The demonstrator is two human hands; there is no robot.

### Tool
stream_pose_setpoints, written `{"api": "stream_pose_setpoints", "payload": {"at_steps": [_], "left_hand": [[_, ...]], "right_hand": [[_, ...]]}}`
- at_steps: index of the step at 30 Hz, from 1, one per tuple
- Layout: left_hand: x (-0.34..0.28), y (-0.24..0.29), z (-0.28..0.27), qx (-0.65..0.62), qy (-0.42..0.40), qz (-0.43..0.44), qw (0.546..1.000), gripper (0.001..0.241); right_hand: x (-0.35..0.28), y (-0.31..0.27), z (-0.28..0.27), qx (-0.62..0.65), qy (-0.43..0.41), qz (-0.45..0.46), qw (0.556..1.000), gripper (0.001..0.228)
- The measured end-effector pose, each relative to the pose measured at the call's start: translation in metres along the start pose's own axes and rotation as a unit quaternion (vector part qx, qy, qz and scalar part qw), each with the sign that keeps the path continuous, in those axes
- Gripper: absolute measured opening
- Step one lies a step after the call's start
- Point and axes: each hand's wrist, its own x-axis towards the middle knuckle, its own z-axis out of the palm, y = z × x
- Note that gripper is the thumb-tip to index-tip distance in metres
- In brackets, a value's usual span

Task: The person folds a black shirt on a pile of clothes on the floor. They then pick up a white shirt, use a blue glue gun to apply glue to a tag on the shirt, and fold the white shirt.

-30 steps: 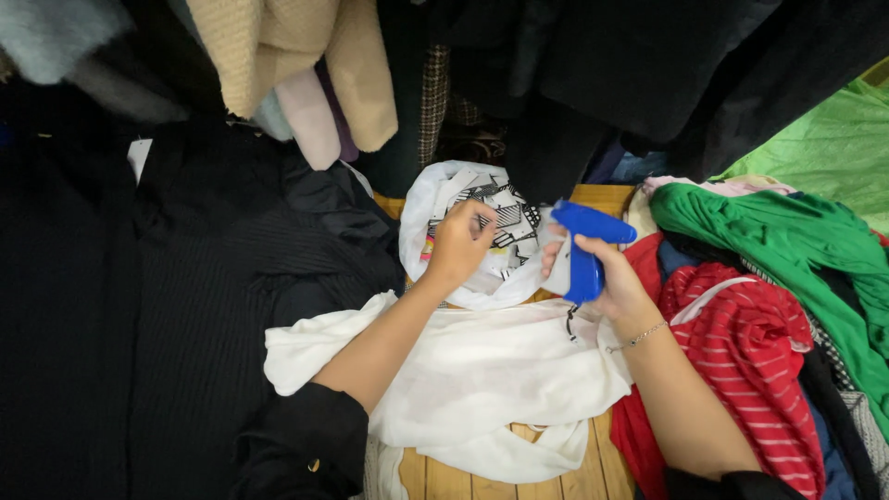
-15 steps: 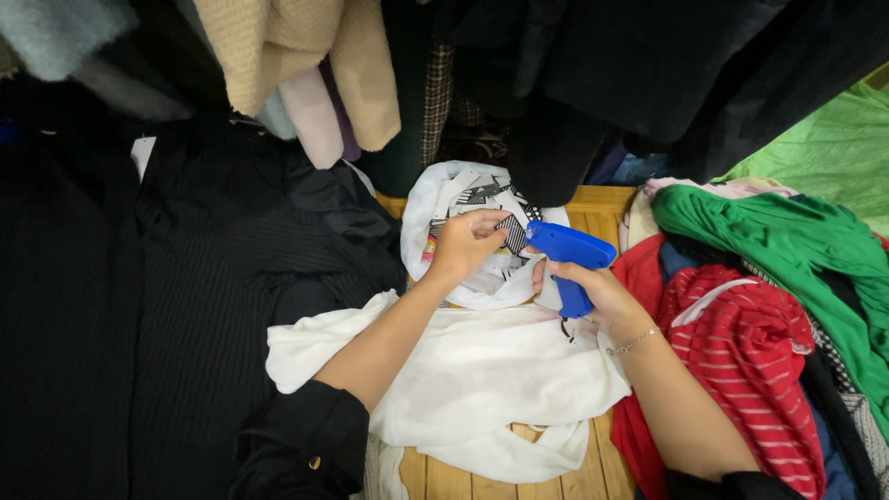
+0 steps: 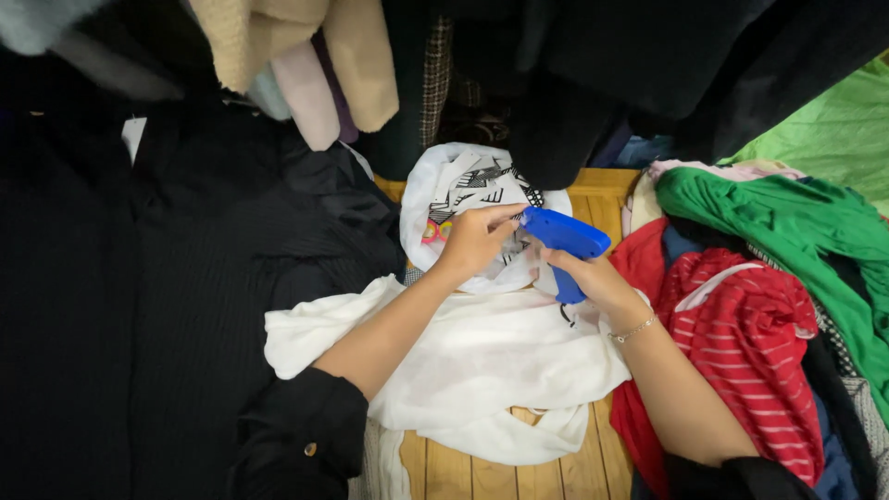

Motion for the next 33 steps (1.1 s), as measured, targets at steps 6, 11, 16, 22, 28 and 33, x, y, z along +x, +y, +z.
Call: {"api": "stream_pose_setpoints", "payload": {"at_steps": [6,11,16,22,28,33], "left_hand": [[-0.008,-0.001,0.009,0.035,0.005,0.036,0.999,0.031],[-0.015,0.014,0.016,-0.092,-0.012,-0.004,0.996,0.043],[-0.027,-0.009,0.036,-0.010,-0.079,-0.038,0.996,0.033],[-0.049,-0.059,0.054,0.365,-0.100,0.311,0.872,0.014],[-0.045,-0.082,0.070,0.354,-0.089,0.303,0.880,0.012],[-0.032,-0.065,0.061,0.217,-0.106,0.146,0.959,0.012]], "right_hand": [[-0.014,-0.006,-0.014,0.042,0.039,0.145,0.988,0.044],[0.016,0.033,-0.028,0.083,0.005,0.098,0.992,0.050],[0.006,0.000,-0.031,0.141,0.135,0.103,0.975,0.048],[0.001,-0.016,-0.029,0.199,0.164,0.102,0.961,0.036],[0.003,-0.002,-0.028,0.212,0.136,0.081,0.964,0.045],[-0.001,-0.007,-0.024,0.212,0.115,0.089,0.966,0.039]]}}
